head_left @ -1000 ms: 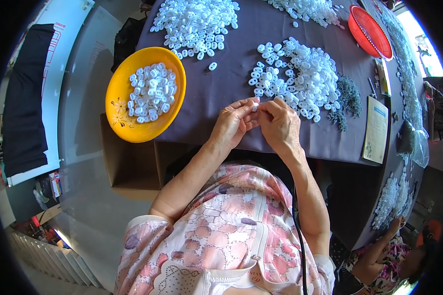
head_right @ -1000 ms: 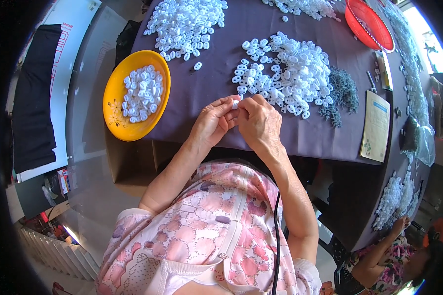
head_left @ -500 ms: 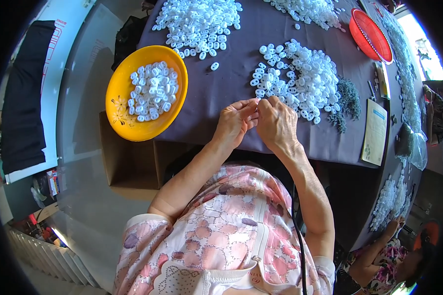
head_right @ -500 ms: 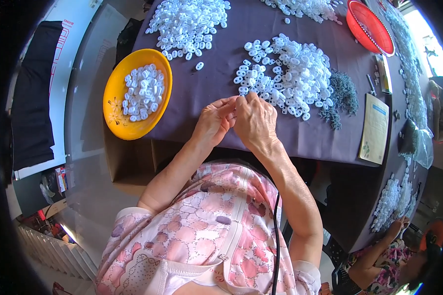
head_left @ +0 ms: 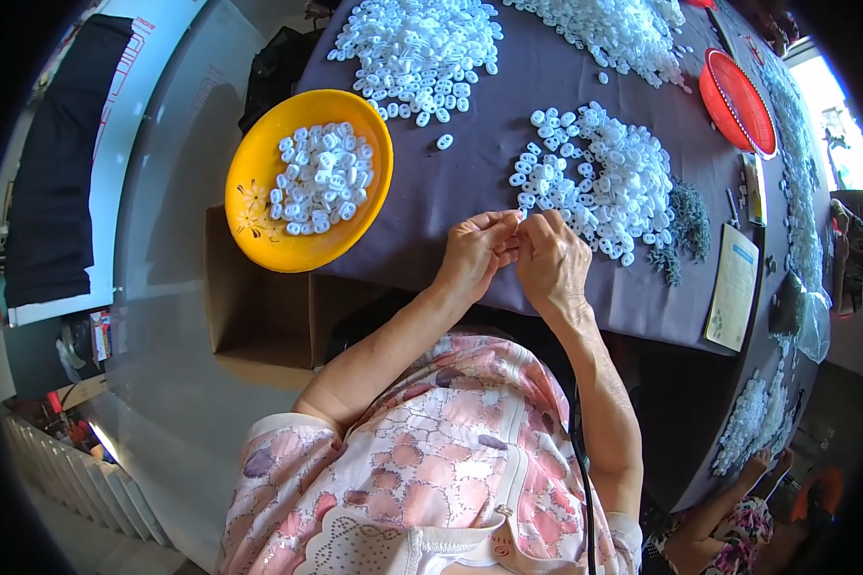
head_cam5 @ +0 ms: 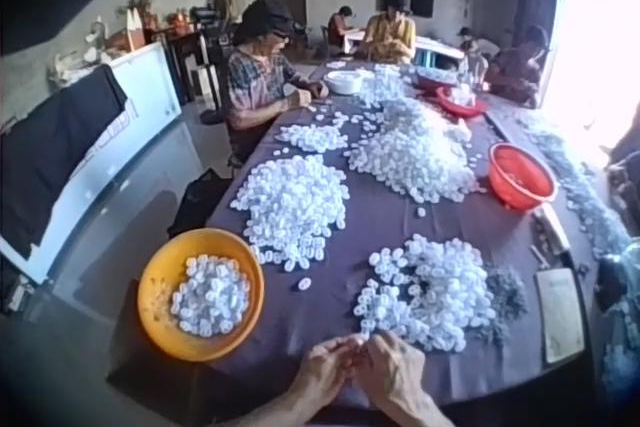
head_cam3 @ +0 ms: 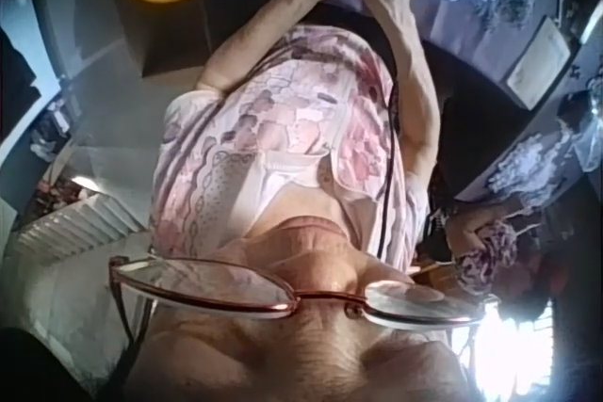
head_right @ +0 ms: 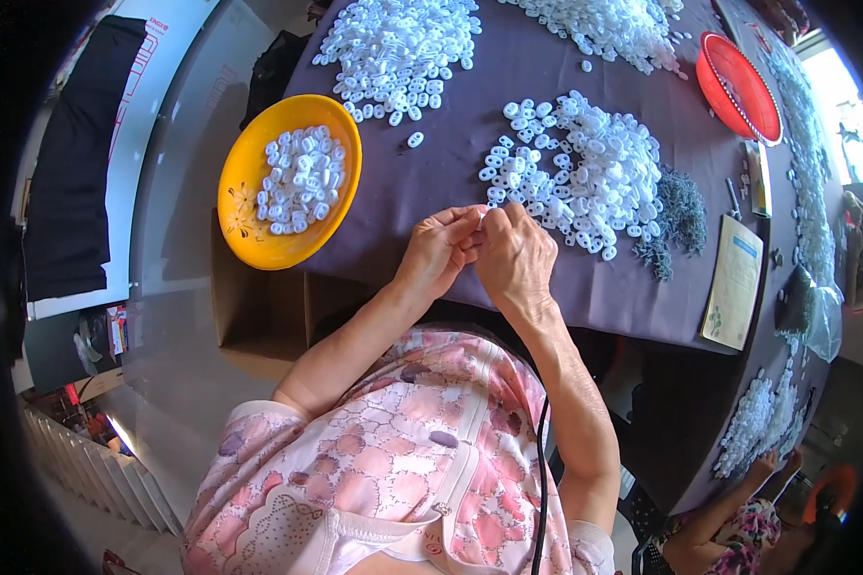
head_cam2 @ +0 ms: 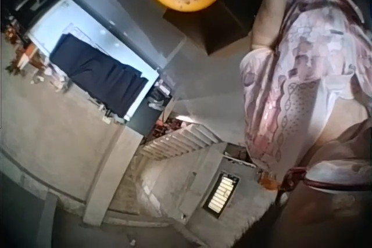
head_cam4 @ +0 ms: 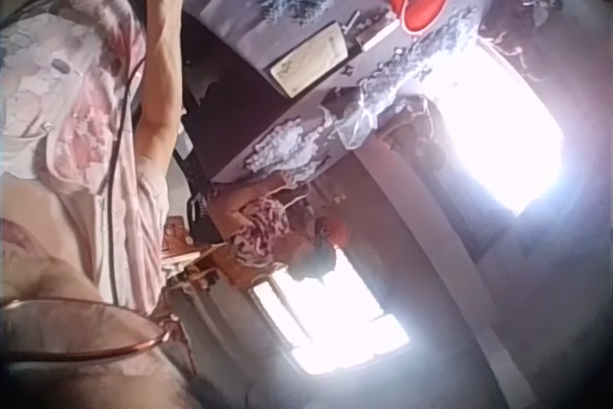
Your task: The person assembles plastic cord locks by hand, inserting inner pieces into outer toggle sleeves and placing the assembled cord locks onto the table.
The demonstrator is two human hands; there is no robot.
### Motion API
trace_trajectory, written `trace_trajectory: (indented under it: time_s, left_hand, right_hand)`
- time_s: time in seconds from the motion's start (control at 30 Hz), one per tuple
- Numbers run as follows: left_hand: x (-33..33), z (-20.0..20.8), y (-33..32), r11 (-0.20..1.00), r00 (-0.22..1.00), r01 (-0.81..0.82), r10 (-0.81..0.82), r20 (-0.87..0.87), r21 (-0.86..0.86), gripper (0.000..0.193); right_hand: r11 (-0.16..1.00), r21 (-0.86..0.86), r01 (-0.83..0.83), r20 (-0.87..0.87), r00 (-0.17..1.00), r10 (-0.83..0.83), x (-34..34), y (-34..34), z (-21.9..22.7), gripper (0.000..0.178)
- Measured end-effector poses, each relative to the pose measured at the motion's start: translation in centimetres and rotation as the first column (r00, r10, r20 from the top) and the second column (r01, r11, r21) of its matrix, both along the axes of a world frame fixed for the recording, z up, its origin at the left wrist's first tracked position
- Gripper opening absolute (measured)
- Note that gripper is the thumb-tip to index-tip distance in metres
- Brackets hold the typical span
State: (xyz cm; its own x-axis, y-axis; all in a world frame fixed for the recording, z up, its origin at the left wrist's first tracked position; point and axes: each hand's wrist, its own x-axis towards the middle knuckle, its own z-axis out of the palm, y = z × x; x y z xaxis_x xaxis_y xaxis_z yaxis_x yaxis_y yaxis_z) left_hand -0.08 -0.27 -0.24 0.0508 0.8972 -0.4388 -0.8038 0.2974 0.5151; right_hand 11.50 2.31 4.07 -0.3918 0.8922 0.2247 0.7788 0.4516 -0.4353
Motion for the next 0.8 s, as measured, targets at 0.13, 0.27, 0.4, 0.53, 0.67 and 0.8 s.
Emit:
trace_trajectory:
  time_s: [0.13, 0.27, 0.4, 0.53, 0.67, 0.8]
  left_hand:
    - [-0.13, -0.19, -0.09, 1.000, 1.000, 0.004, -0.004, -0.003, 0.022, 0.020]
    - [-0.07, 0.49, -0.03, 1.000, 1.000, 0.010, -0.010, 0.010, -0.007, 0.023]
    - [-0.22, 0.33, -0.08, 1.000, 1.000, 0.021, -0.021, -0.014, -0.021, 0.022]
    - [-0.33, -0.04, -0.12, 1.000, 1.000, 0.023, -0.023, -0.010, 0.005, 0.021]
    - [-0.32, -0.33, -0.15, 1.000, 1.000, 0.023, -0.023, -0.001, 0.022, 0.021]
    - [-0.08, -0.04, -0.09, 1.000, 1.000, 0.023, -0.023, -0.008, 0.012, 0.021]
  right_hand:
    - [0.999, -0.054, -0.002, -0.077, 0.997, -0.002, 0.33, 0.35, 0.26, 0.006]
    - [0.986, -0.164, 0.035, -0.212, 0.975, -0.070, 0.87, 0.58, 0.50, 0.006]
    - [0.991, -0.132, 0.031, -0.172, 0.984, -0.054, 0.88, 0.28, 0.70, 0.006]
    - [0.987, -0.157, 0.024, -0.183, 0.982, -0.053, 0.78, -0.13, 0.68, 0.007]
    - [0.987, -0.157, 0.016, -0.167, 0.985, -0.043, 0.81, -0.35, 0.60, 0.009]
    - [0.989, -0.142, 0.046, -0.164, 0.984, -0.069, 1.02, -0.06, 0.47, 0.009]
